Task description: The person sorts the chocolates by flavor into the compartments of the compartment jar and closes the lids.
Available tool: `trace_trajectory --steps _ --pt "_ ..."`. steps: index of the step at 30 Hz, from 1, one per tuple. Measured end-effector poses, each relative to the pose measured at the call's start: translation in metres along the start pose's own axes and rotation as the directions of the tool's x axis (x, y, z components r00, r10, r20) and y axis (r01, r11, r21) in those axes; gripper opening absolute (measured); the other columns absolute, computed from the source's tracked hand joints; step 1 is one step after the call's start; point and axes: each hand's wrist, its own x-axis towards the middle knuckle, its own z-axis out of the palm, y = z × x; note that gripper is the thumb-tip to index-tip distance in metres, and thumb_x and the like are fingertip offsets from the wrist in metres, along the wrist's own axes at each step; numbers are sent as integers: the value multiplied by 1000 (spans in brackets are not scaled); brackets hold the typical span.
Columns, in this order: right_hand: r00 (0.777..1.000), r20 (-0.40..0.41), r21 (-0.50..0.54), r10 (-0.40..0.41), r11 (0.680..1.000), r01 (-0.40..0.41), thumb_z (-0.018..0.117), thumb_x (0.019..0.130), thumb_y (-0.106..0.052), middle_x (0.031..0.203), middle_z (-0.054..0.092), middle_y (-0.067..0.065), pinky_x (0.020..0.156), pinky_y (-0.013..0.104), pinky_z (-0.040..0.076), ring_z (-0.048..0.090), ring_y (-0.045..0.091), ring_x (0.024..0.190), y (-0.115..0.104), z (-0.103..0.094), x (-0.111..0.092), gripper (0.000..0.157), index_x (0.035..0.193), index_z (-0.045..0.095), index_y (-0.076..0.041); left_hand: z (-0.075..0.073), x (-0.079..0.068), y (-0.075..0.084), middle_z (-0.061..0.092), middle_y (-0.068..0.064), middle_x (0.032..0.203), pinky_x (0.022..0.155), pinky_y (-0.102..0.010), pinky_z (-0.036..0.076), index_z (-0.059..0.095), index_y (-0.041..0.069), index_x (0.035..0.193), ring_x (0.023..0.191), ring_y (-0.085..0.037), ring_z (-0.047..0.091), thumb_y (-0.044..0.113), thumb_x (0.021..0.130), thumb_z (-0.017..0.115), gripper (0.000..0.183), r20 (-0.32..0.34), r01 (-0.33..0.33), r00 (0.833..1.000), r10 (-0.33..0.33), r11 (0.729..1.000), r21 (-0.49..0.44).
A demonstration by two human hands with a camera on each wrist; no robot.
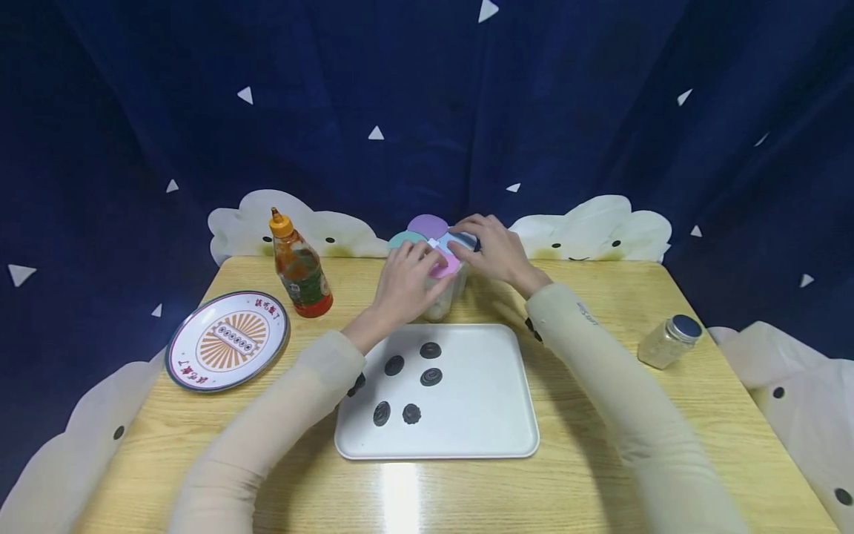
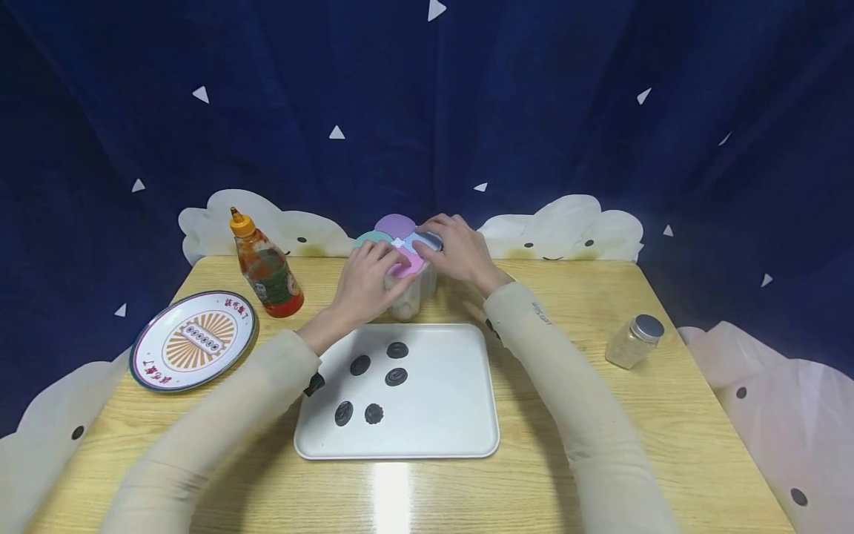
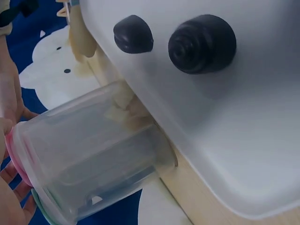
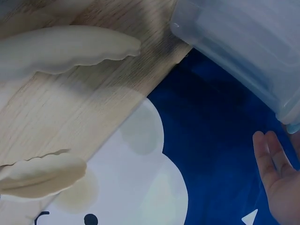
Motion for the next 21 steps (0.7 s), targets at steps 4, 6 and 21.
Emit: trace_trajectory --steps 4,6,21 --pt "1000 3 -14 -6 1000 6 62 101 -54 140 67 4 96 54 54 58 28 123 1 -2 -4 47 133 73 -22 -2 -2 -2 71 -6 113 89 -43 52 73 16 109 104 -29 62 38 95 77 26 10 -3 1000 3 1000 23" --pt "1000 4 -26 -12 1000 12 62 101 -54 139 67 5 94 54 54 58 28 122 1 -3 -8 48 134 73 -21 -4 -3 -4 72 -6 115 89 -42 52 74 16 110 105 -30 62 37 95 77 26 17 -4 1000 4 1000 26" --pt "990 -57 -118 -129 986 122 64 102 -48 131 70 5 78 45 54 59 26 110 0 -4 -41 43 133 74 -20 -21 -20 -32 72 -8 115 93 -47 49 74 14 106 110 -32 61 27 96 72 17 35 57 998 -56 998 -39"
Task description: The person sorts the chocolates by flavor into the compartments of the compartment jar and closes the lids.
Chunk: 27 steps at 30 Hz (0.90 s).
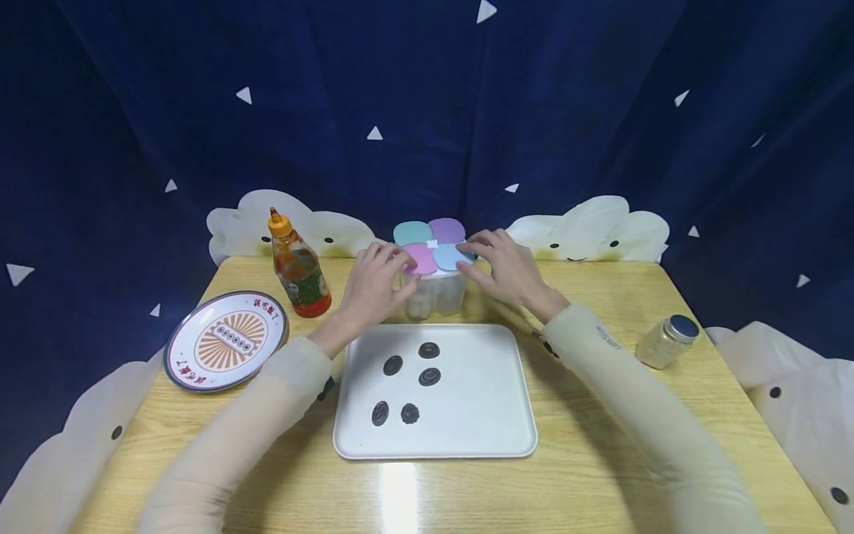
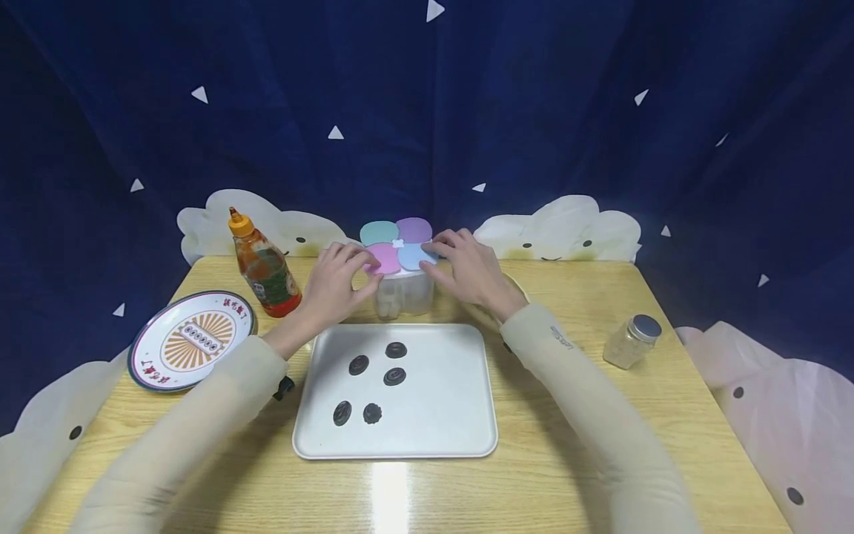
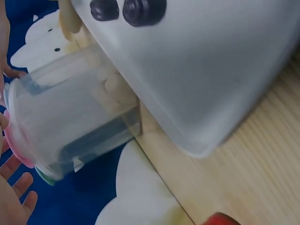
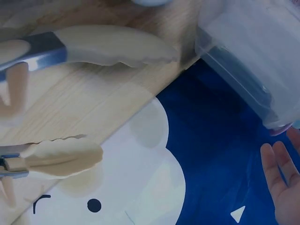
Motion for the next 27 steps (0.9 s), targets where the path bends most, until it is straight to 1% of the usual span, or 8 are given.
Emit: trace_trajectory --steps 5,11,17,20,22,25,27 --pt "998 -25 -26 -60 998 60 64 100 -49 127 71 6 79 45 56 61 27 110 -4 1 -6 45 132 74 -19 -2 -2 -13 72 -10 117 94 -47 51 73 12 107 109 -33 62 28 98 72 18 -10 -8 1000 8 1000 9" --pt "988 -66 -52 -137 990 133 67 98 -48 124 71 7 80 43 57 61 26 110 -10 4 -9 44 131 75 -19 -3 1 -25 71 -11 123 99 -48 50 73 12 112 112 -34 61 33 99 72 25 27 3 1000 -4 999 33" --pt "969 -126 -99 -214 974 203 70 96 -44 116 73 7 81 40 56 63 26 105 -16 10 -8 39 126 78 -19 -5 6 -33 70 -11 126 99 -49 48 72 11 116 115 -34 59 36 100 71 29 64 19 998 -22 999 40" --pt "961 -140 -108 -237 969 223 70 96 -44 113 73 7 79 39 54 62 26 101 -20 10 -7 38 123 79 -19 -6 8 -36 69 -11 130 101 -50 48 70 12 118 120 -34 58 38 102 67 31 94 34 995 -38 999 35" --pt "961 -138 -111 -239 968 225 70 96 -45 111 73 6 79 39 53 61 26 100 -22 8 -6 37 121 79 -19 -7 9 -37 68 -11 132 103 -51 46 70 12 120 122 -35 57 37 103 66 30 109 42 993 -45 999 29" --pt "965 -120 -107 -231 970 219 71 96 -46 112 72 6 81 41 52 60 27 100 -22 5 -3 37 117 79 -17 -7 10 -36 67 -11 132 106 -51 45 69 13 121 123 -34 56 37 103 66 31 117 19 993 -20 1000 16" --pt "968 -108 -111 -226 971 214 73 94 -47 113 72 7 83 41 53 60 27 102 -20 3 -1 37 115 79 -16 -6 10 -35 68 -11 130 108 -51 45 70 12 120 123 -34 57 37 102 68 31 112 -27 993 26 1000 5"
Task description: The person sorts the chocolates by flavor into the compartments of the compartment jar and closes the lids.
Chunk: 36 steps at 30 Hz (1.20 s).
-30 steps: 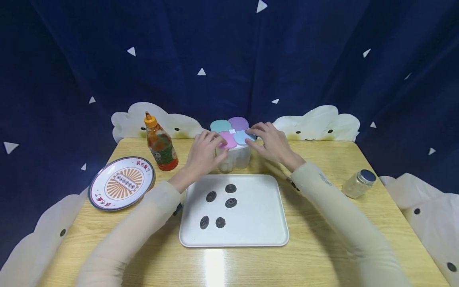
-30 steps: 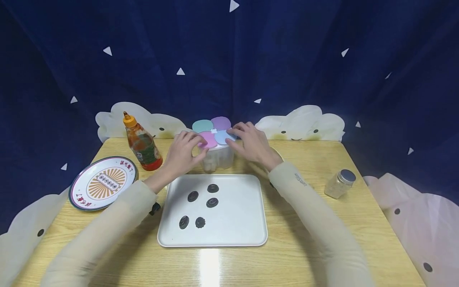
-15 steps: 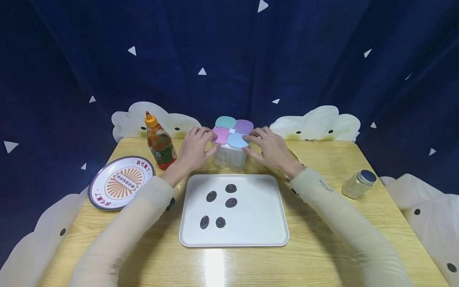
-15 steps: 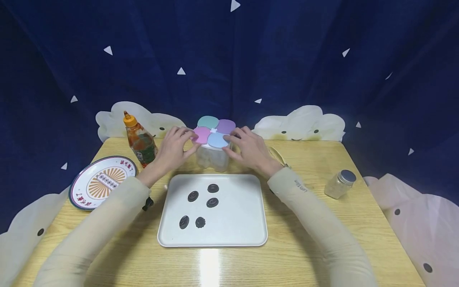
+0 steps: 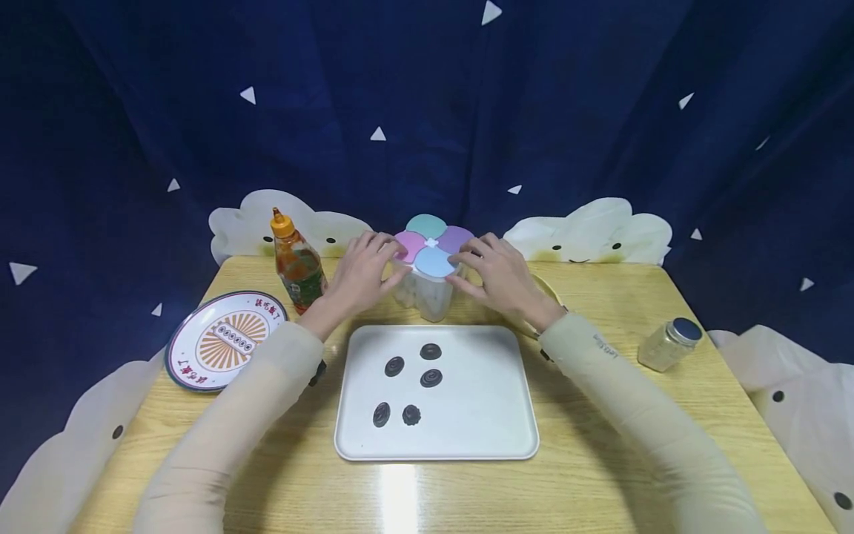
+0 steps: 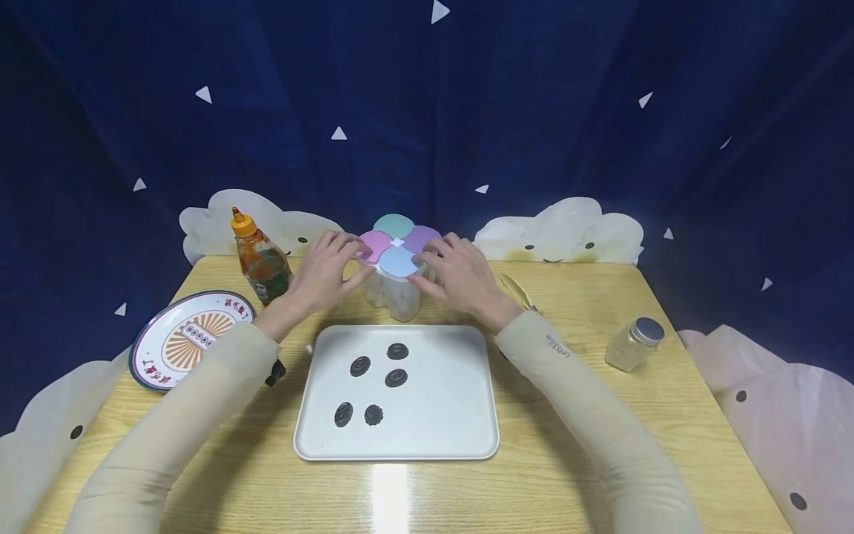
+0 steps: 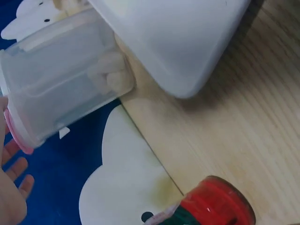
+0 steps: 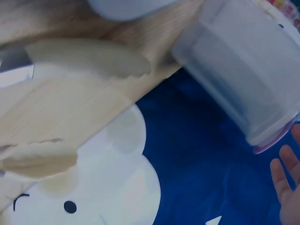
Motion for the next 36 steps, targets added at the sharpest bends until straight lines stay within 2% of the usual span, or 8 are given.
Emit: trace_trajectory --steps 5,9,13,20,36 --pt "1000 18 -11 -26 1000 26 79 89 -51 118 72 7 84 42 55 62 28 105 10 1 4 45 116 76 -15 4 1 7 70 -10 127 109 -48 47 69 10 118 122 -33 59 36 100 72 32 -15 -116 993 116 993 -3" --pt "996 31 12 -81 997 81 79 88 -53 123 71 7 88 42 55 63 29 108 15 6 8 52 122 74 -15 6 4 13 70 -9 126 108 -44 48 68 11 119 119 -31 59 39 99 72 34 -19 -161 987 161 987 23" --pt "991 25 29 -134 991 133 79 89 -51 124 71 7 91 42 55 63 29 110 16 11 11 52 125 73 -14 8 7 15 70 -9 126 101 -42 49 69 11 119 116 -30 59 39 99 72 34 -39 -190 981 191 981 34" --pt "989 6 18 -150 989 150 76 90 -47 122 73 6 90 41 54 63 29 110 14 13 13 47 125 74 -15 10 10 15 72 -7 123 92 -41 51 71 13 115 110 -30 61 37 98 72 30 -75 -192 978 193 981 25" --pt "988 28 -32 -152 988 153 70 95 -46 122 73 7 88 42 54 64 29 109 11 12 13 43 124 73 -15 9 12 17 72 -6 120 87 -41 50 70 13 111 106 -29 60 37 99 69 28 -55 -198 978 200 979 43"
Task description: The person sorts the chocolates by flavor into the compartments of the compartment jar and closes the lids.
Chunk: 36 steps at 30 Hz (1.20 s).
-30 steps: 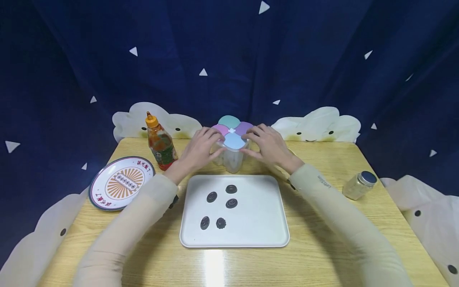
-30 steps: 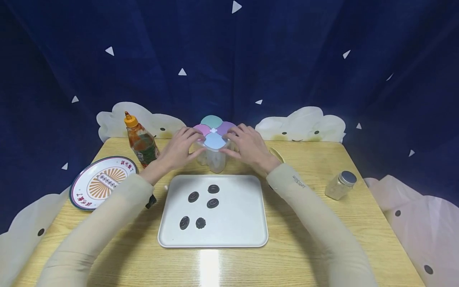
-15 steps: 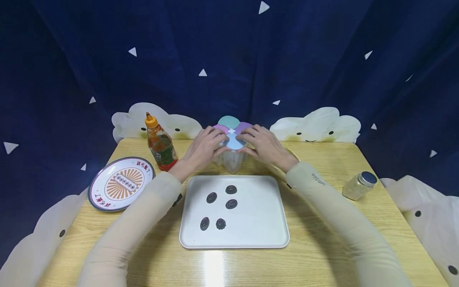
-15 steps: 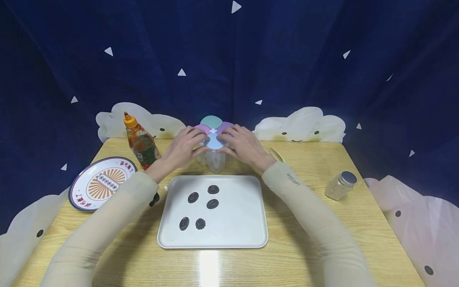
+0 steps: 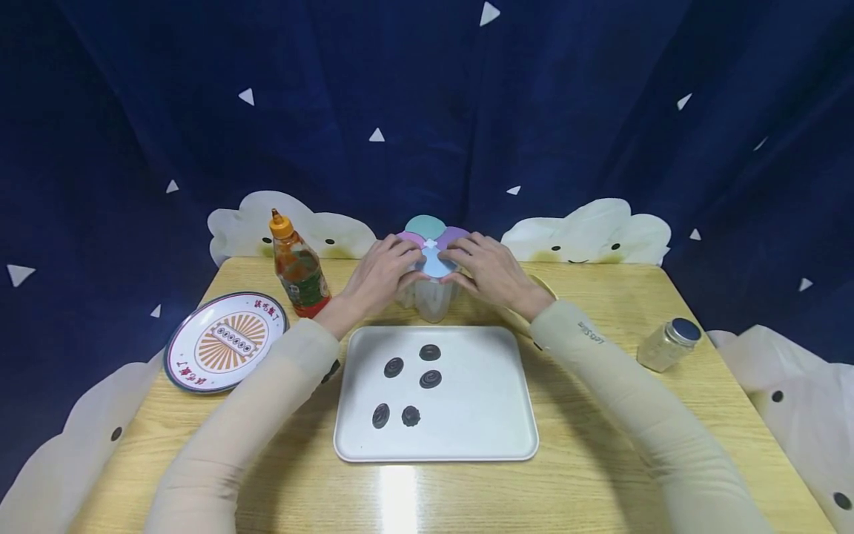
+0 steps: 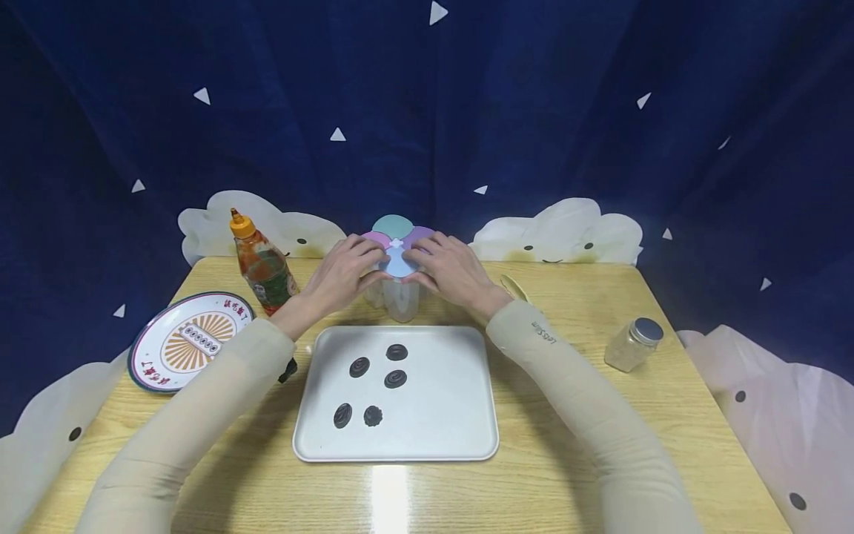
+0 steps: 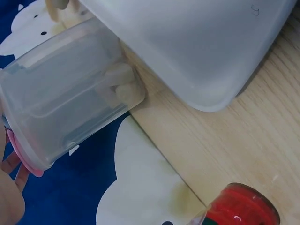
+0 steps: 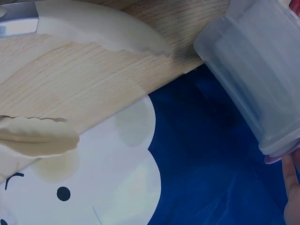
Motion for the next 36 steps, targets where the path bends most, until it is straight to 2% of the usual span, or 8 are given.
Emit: trace_trajectory --steps 10,17,21,26,31,36 --pt "1000 2 2 16 1000 -16 70 97 -42 121 73 7 94 43 56 64 31 108 -3 -1 3 39 125 73 -14 0 -1 0 72 -8 122 91 -42 50 70 12 112 109 -30 60 37 100 66 28 -5 11 1000 -11 1000 20" --pt "999 -17 -3 41 999 -41 69 98 -42 122 75 6 88 42 57 65 30 102 -5 -2 8 38 123 74 -14 -1 1 3 72 -9 123 90 -41 52 70 11 114 107 -31 62 34 102 65 27 -28 28 999 -27 999 22" --pt "999 -13 7 46 999 -46 71 96 -43 123 75 7 88 43 58 67 30 104 -5 -6 11 39 122 74 -14 -4 2 2 72 -9 125 91 -41 52 71 10 118 108 -30 62 34 102 65 29 -31 39 999 -39 999 12" --pt "994 12 38 110 993 -110 69 100 -38 124 76 6 83 43 59 70 29 102 -4 -12 12 33 123 75 -14 -6 3 -1 73 -9 123 88 -41 52 72 10 117 104 -31 62 29 104 64 24 -56 38 998 -37 999 18" --pt "988 -23 60 154 987 -152 68 102 -36 113 77 5 77 44 58 71 28 94 -1 -17 13 26 116 75 -15 -8 5 -5 74 -8 112 84 -41 51 73 11 113 100 -31 61 25 105 64 18 -91 43 995 -39 998 41" --pt "985 -87 52 151 988 -147 69 101 -36 106 75 3 74 43 58 70 27 90 3 -18 14 23 110 75 -15 -10 9 -6 71 -8 108 84 -43 51 72 13 114 100 -31 60 26 106 62 18 -69 51 997 -45 996 78"
